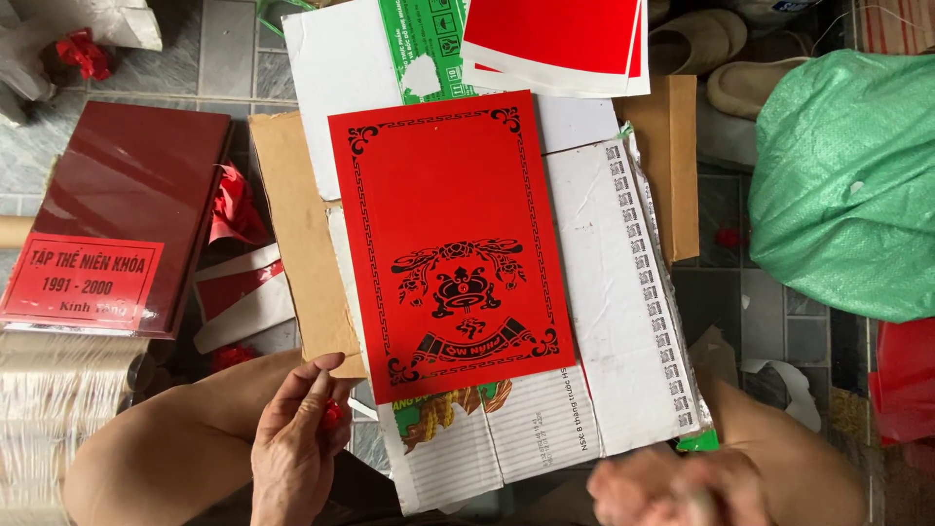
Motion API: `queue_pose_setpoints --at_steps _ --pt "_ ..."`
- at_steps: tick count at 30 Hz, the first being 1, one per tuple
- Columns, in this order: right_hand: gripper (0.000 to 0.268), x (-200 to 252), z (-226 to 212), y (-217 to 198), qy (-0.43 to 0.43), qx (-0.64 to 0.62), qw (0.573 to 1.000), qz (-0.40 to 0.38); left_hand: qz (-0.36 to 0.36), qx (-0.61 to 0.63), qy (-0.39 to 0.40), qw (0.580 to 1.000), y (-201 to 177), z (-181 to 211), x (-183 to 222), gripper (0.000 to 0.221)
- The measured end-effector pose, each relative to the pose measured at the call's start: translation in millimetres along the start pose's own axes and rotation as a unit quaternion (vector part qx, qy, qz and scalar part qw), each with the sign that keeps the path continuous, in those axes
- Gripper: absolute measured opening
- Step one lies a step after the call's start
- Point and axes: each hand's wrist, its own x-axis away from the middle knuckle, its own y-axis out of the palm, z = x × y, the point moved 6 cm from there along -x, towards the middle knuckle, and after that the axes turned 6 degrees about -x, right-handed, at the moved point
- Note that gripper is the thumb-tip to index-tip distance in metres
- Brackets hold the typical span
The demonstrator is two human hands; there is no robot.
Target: Manually removing excess material from a die-cut red sticker design with a small tool.
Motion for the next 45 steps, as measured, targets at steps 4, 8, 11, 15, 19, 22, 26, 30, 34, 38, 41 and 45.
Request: queue_pose_setpoints --at_steps 4,8,11,15,19,22,26,30,34,38,41,45 --pt "0.016 -42.0 59.9 5.8 0.134 0.06 0.98 0.133 0.02 -0.009 0.007 1.0 10.6 2.6 3.9 0.026" --pt "0.013 -39.9 108.0 11.2 0.196 0.112 0.965 0.131 0.041 -0.021 -0.009 0.999 17.0 -3.0 7.7 0.032" --pt "0.014 -40.8 121.7 22.7 0.259 0.156 0.951 0.057 0.026 -0.054 0.0 0.998 5.2 -16.7 0.5 0.05" --pt "0.012 -39.5 126.9 26.5 0.265 0.204 0.942 0.016 0.064 -0.054 0.066 0.994 -5.9 -4.7 -3.5 0.056" --pt "0.012 -34.2 126.7 17.8 0.251 0.257 0.933 0.014 0.085 -0.073 0.091 0.989 3.2 40.8 0.9 0.033" --pt "0.013 -41.0 117.2 11.8 0.233 0.256 0.938 0.016 0.039 -0.102 0.139 0.984 -3.4 62.6 -6.0 0.023" --pt "0.014 -42.1 104.0 -7.4 0.214 0.237 0.946 0.058 0.065 -0.099 0.146 0.982 8.1 84.3 -7.7 0.021" --pt "0.015 -34.5 99.4 -36.6 0.218 0.265 0.931 0.122 0.115 -0.093 0.117 0.982 -8.4 69.7 -14.4 0.024" --pt "0.016 -41.6 91.1 -51.7 0.201 0.302 0.92 0.145 0.11 -0.14 0.185 0.967 -11.9 61.3 -17.9 0.039" --pt "0.014 -36.2 94.6 -55.7 0.194 0.271 0.928 0.164 0.135 -0.086 0.194 0.968 -29.9 52.9 -20.7 0.057" --pt "0.014 -27.4 101.4 -45.4 0.158 0.203 0.955 0.145 0.151 -0.068 0.204 0.965 -28.5 51.0 -7.0 0.059" --pt "0.017 -16.9 112.8 -10.1 0.177 0.131 0.97 0.104 0.067 -0.157 0.169 0.971 -0.3 34.0 21.4 0.028"
